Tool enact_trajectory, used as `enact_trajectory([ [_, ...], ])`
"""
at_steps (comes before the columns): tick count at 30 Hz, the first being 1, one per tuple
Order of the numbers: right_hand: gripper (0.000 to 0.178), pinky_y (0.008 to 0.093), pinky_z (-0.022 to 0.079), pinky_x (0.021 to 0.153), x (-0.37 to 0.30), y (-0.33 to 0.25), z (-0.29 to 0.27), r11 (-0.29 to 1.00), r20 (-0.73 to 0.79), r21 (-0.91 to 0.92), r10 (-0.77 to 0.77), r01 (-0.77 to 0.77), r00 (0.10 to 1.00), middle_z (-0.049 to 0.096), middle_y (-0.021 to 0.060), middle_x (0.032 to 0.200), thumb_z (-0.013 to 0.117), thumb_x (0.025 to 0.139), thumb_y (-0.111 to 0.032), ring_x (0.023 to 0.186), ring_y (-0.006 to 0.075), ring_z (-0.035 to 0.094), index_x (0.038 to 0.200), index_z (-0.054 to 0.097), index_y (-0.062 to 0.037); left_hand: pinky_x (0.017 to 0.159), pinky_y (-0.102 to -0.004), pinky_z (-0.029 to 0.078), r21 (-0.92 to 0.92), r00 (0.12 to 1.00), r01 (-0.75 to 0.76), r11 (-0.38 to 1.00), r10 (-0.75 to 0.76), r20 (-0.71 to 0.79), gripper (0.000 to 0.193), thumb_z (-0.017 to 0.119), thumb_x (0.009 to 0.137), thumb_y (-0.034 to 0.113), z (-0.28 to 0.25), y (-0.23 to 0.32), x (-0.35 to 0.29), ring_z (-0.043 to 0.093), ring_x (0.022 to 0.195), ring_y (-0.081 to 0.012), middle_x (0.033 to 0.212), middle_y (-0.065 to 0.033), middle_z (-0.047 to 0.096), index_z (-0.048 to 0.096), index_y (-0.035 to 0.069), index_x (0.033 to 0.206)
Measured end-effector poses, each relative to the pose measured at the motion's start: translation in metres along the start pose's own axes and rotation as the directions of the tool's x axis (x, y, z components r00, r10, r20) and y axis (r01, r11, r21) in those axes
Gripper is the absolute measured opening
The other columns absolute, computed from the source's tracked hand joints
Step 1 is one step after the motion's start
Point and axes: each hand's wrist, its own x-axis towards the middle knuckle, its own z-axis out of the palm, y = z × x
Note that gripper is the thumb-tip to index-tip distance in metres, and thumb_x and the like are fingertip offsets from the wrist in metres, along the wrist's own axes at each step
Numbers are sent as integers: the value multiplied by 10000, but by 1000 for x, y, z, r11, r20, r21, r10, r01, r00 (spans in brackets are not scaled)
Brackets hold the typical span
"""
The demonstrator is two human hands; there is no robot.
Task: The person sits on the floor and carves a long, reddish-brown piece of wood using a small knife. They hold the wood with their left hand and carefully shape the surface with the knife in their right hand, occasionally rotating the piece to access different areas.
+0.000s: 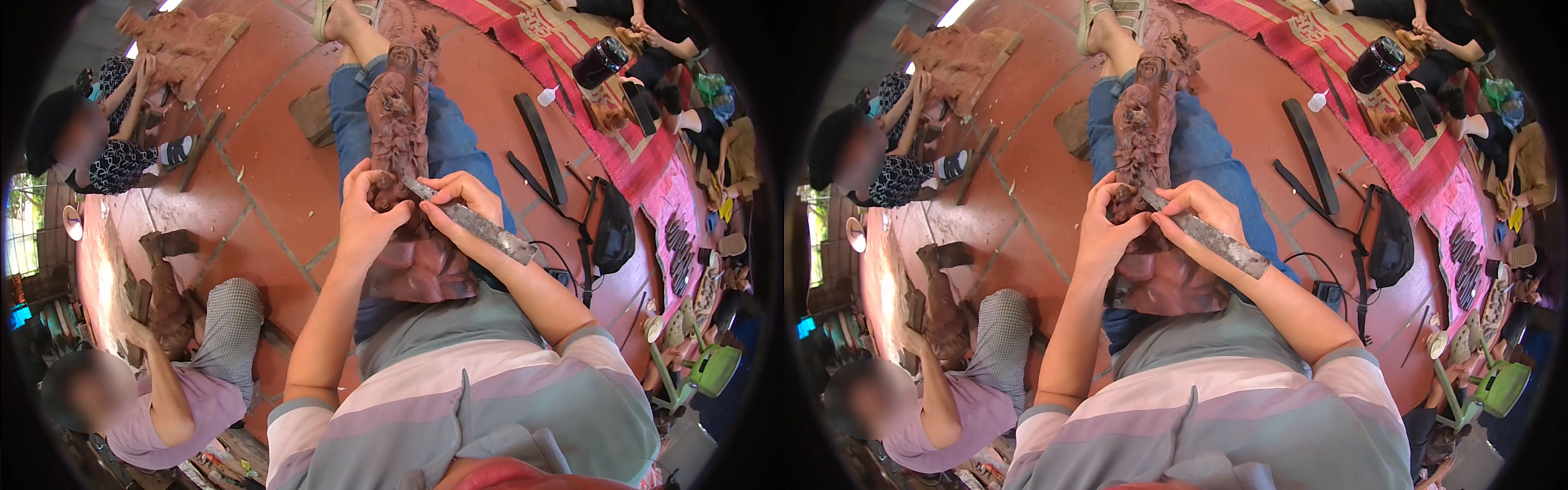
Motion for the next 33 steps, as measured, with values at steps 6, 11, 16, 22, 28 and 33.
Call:
enact_trajectory([
  [6, 167, 286, 517, 689, -1, 3, 9, 989, -75, -101, -119, 111, 990, 644, 144, 882, 730, 695, 16, 817, 233, 646, 794, 599, -15, 940, -326, 417, -137, 999, 13, 991, -8, 33, 409, 748, 677, 129, -4, -3, -2, 422, 1220, -227, 1373, -164, 306, 556, 32, 1025],
  [11, 187, 300, 533, 683, 0, 3, 12, 954, -77, -210, -235, 214, 969, 627, 137, 811, 726, 670, 41, 819, 260, 655, 754, 571, -23, 936, -323, 422, -117, 999, -26, 993, 30, 30, 432, 749, 707, 142, -5, -6, -4, 437, 1207, -220, 1389, -169, 301, 561, 31, 1080],
  [16, 192, 307, 550, 690, -4, -3, 10, 952, -29, -240, -204, 192, 978, 612, 132, 771, 715, 668, 36, 864, 267, 666, 714, 543, -36, 944, -329, 418, -187, 999, 30, 982, -22, 45, 448, 753, 718, 153, -5, -1, -8, 446, 1201, -229, 1400, -178, 299, 562, 28, 1103],
  [22, 127, 308, 547, 711, -21, -6, 6, 981, -26, -159, -118, 112, 993, 639, 150, 791, 705, 681, 20, 849, 262, 670, 688, 584, -20, 962, -335, 406, -141, 998, -37, 989, 45, 54, 482, 756, 720, 168, -6, -14, -7, 434, 1214, -239, 1419, -175, 278, 549, 30, 1132],
  [28, 148, 313, 541, 715, -8, -1, 11, 979, -157, -122, -183, 165, 971, 639, 154, 808, 722, 667, 53, 850, 259, 671, 707, 598, -16, 983, -343, 397, -231, 989, -12, 973, 46, 143, 564, 754, 724, 168, -13, -14, -8, 411, 1243, -251, 1437, -168, 246, 503, 17, 1206],
  [33, 159, 307, 541, 718, -18, 1, 14, 980, -106, -143, -155, 139, 982, 638, 163, 837, 732, 666, 43, 881, 267, 669, 707, 587, -9, 992, -335, 387, -323, 982, 34, 946, 28, 185, 514, 697, 781, 119, -15, -7, -12, 402, 1251, -227, 1450, -142, 241, 484, 18, 1238],
])
